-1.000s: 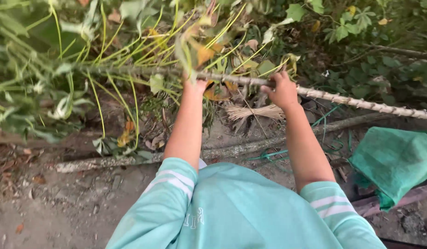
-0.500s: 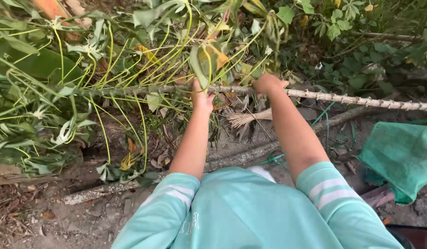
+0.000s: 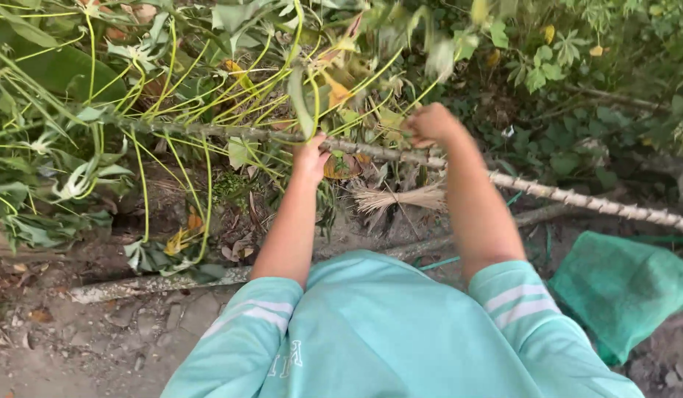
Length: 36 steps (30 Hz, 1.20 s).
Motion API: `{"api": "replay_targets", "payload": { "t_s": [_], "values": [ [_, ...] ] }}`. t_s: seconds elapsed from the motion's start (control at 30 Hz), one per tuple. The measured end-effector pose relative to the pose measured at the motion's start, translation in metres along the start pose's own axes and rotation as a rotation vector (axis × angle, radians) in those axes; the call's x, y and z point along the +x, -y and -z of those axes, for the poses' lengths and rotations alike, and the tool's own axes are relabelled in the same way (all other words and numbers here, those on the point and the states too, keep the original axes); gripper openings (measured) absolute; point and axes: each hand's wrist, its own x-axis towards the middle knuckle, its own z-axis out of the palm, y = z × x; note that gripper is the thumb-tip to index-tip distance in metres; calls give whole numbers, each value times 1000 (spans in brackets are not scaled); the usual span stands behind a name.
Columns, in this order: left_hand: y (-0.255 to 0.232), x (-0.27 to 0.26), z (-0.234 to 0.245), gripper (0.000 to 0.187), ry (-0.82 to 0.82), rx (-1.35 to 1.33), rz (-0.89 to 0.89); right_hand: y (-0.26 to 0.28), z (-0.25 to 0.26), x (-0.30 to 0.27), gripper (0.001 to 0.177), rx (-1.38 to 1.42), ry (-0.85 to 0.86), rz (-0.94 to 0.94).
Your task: Picking and gathering leaves from plants outdoors.
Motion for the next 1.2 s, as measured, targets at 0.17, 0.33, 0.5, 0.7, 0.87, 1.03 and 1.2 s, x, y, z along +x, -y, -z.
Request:
{"api": "replay_targets", "payload": {
  "t_s": [0.17, 0.33, 0.5, 0.7, 0.87, 1.03, 1.2],
  "values": [
    [-15, -27, -12, 40, -67, 47, -83, -84, 50, 66, 29, 520, 111, -398],
    [-16, -23, -14, 51, -9, 7, -195, -48, -1, 24, 76, -602, -241, -70],
    [-9, -20, -10, 51, -69, 52, -218, 23, -52, -6, 82, -311, 222, -102],
    [-17, -40, -17, 36, -99, 106, -218, 49, -64, -37, 61, -286, 184, -13],
    [-18, -59, -25, 45, -234, 191, -133, 37, -79, -43, 38, -327, 42, 238],
    [-12, -58, -23, 65, -232, 350, -174, 27, -93, -34, 32, -529, 52, 538],
    [-20, -63, -30, 61, -153, 368, -153, 29, -76, -13, 31, -505, 156, 615]
  ]
}}
